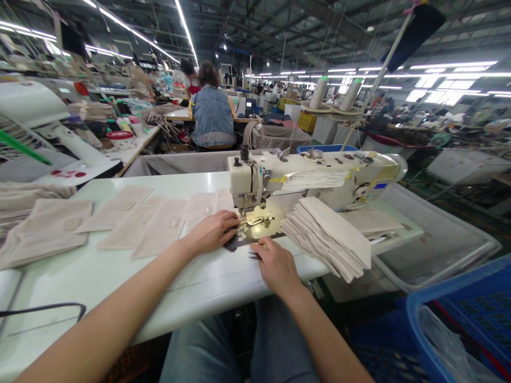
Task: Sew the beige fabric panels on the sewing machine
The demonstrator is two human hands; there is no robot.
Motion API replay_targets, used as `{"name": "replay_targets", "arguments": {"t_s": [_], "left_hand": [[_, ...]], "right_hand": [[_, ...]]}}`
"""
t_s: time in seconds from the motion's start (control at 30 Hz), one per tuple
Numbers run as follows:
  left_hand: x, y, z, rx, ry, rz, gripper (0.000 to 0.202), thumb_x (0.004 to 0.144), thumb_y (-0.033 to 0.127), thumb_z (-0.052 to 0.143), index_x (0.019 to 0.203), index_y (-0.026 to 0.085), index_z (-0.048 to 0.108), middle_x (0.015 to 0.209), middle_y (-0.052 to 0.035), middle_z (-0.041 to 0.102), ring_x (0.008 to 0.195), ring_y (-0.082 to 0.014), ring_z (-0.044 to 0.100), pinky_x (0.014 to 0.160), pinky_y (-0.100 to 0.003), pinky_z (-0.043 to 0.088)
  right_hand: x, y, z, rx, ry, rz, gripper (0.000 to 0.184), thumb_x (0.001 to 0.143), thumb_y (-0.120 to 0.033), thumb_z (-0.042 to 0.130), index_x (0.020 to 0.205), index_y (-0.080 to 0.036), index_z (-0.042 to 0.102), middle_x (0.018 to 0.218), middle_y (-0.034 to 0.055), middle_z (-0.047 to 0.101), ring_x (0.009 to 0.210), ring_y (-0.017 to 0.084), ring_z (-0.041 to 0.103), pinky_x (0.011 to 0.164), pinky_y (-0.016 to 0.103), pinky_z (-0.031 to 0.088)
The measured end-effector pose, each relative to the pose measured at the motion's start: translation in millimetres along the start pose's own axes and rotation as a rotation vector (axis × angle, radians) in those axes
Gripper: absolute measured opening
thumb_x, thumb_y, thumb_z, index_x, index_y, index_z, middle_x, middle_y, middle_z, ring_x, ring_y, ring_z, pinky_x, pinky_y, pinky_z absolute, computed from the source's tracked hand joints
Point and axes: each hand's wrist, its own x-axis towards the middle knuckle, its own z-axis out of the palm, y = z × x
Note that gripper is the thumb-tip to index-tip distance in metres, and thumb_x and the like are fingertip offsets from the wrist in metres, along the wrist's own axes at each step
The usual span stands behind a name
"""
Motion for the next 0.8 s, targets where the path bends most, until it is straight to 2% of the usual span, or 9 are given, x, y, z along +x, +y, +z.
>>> {"name": "replay_targets", "arguments": {"t_s": [0.43, 0.8], "left_hand": [[4.6, -9.3, 1.9, 0.018, 0.015, 0.002, 0.035, 0.102, 0.031, 0.040, 0.121, 0.019, 0.067, 0.116, -0.0113, 0.065, 0.110, -0.0245, 0.060, 0.101, -0.039, 0.050], [1.1, -8.4, 6.3, 0.003, 0.044, -0.009, 0.034, 0.102, 0.031, 0.041, 0.119, 0.018, 0.067, 0.118, -0.0116, 0.064, 0.111, -0.0262, 0.060, 0.099, -0.042, 0.050]], "right_hand": [[-2.1, -0.1, 3.9, 0.021, 0.041, 0.019, 0.042, 0.090, -0.002, 0.049, 0.118, -0.026, 0.068, 0.114, 0.0038, 0.065, 0.099, 0.017, 0.061, 0.076, 0.025, 0.045], [-1.9, 1.8, 6.8, 0.020, 0.059, 0.016, 0.044, 0.087, -0.001, 0.051, 0.117, -0.026, 0.070, 0.113, 0.0030, 0.066, 0.097, 0.017, 0.063, 0.076, 0.025, 0.045]]}}
